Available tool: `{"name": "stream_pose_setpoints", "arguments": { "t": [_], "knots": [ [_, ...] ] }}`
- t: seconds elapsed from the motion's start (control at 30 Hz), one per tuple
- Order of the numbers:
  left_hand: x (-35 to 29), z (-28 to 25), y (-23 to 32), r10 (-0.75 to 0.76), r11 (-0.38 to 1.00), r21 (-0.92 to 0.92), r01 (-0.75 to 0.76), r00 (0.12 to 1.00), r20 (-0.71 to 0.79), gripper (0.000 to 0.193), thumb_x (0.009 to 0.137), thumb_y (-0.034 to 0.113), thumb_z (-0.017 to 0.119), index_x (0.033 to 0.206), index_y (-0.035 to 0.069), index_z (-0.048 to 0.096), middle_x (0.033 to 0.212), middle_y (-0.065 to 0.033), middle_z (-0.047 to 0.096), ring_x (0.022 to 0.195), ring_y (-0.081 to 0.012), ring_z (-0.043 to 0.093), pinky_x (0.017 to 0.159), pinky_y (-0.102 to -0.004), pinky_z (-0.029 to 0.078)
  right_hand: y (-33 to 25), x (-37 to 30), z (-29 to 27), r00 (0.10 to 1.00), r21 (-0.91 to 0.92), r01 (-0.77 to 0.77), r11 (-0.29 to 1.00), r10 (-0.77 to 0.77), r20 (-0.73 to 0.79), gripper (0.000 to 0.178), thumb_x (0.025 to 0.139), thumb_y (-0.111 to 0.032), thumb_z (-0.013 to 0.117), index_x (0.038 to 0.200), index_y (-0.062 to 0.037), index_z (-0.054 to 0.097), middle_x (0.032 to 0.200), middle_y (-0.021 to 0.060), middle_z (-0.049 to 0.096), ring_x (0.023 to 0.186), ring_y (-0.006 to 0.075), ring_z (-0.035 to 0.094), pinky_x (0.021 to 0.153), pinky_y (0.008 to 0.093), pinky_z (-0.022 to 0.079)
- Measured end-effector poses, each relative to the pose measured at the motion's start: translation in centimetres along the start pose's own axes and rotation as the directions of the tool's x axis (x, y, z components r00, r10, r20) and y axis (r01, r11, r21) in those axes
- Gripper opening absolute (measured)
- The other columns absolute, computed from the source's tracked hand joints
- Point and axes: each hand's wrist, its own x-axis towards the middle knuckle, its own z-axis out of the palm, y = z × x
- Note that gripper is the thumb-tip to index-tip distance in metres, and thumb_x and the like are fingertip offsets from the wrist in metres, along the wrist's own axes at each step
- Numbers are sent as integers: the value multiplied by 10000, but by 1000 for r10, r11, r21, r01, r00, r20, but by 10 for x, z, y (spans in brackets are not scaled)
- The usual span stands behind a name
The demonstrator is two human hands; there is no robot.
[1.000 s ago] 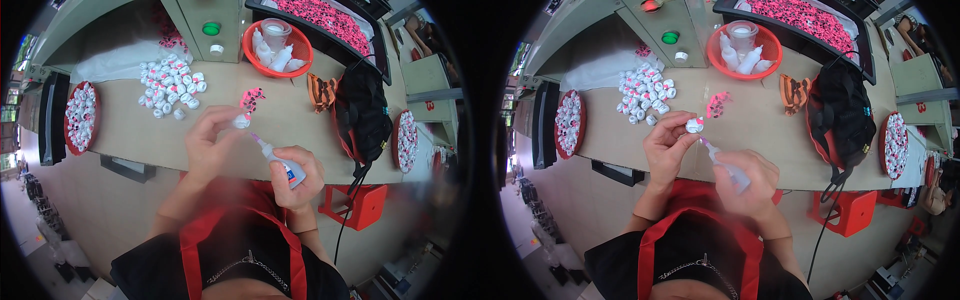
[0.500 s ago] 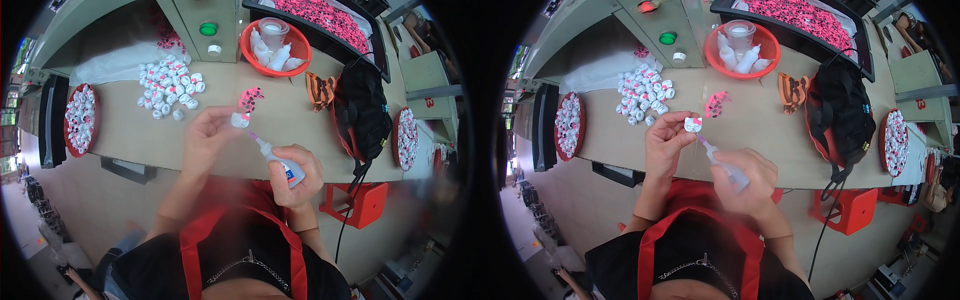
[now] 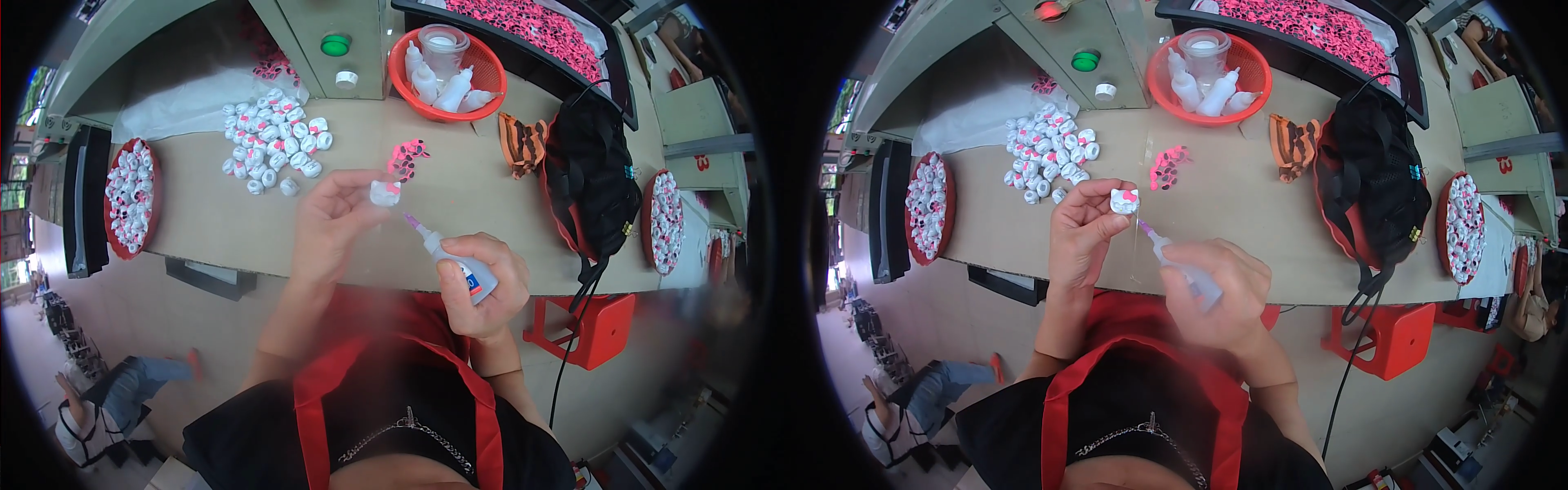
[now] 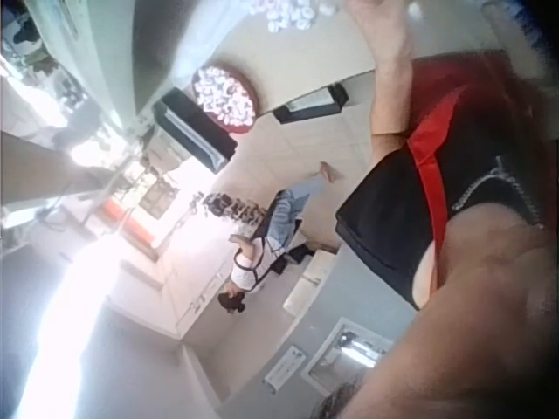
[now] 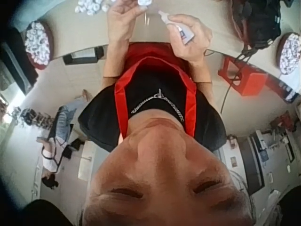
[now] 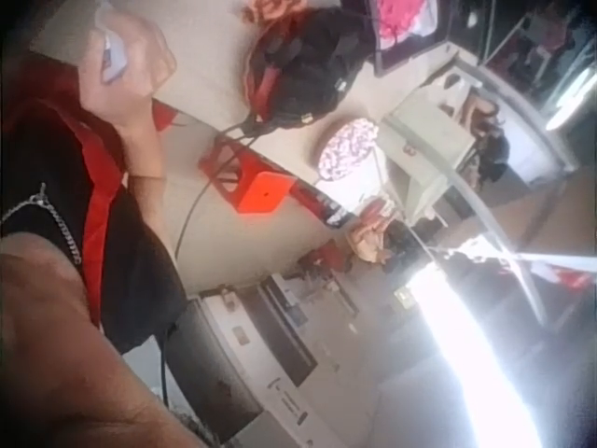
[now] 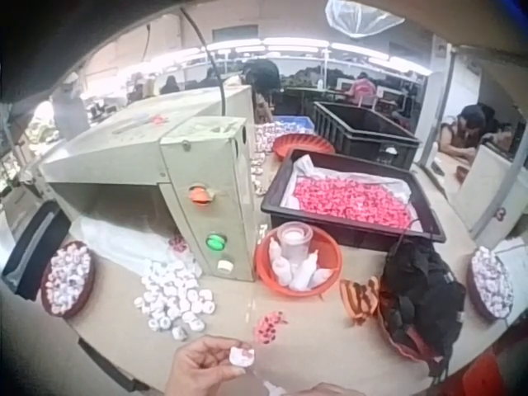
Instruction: The person applies glue to small toy heads using a squeeze bottle and attaches small bow pieces onto them by hand.
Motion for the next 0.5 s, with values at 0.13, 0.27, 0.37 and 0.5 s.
{"name": "stream_pose_setpoints", "arguments": {
  "t": [0.13,0.27,0.37,0.5],
  "knots": [
    [0,-1,-2,-5,1000,-1,5,1000,-6,312,740,-87,594,1040,-36,528,1031,-134,595,948,-164,572,799,-282,474,1,-1,4,1000,9,-13,1000,13,-5,246,658,47,635,894,12,577,687,109,609,508,192,566,469,251,442],
    [2,-8,-4,12,1000,26,-11,1000,-21,320,742,-82,601,1051,-38,526,1021,-128,597,937,-160,573,788,-278,477,2,-1,6,977,8,-214,977,214,-3,212,737,-30,606,931,51,573,716,92,612,549,114,555,498,217,426],
    [3,-18,-7,67,996,58,-61,993,-92,331,744,-80,604,1062,-42,522,1019,-122,594,924,-153,573,779,-270,478,26,9,9,715,342,-678,651,691,102,188,771,-57,580,938,30,579,709,60,571,575,105,551,529,210,455],
    [1,-24,-6,70,996,55,-63,988,-139,350,744,-82,603,1080,-48,514,1021,-119,588,910,-148,571,774,-263,475,76,3,25,723,129,-691,711,679,131,176,762,-62,594,917,20,578,746,57,564,636,105,564,570,245,469]
  ]
}}
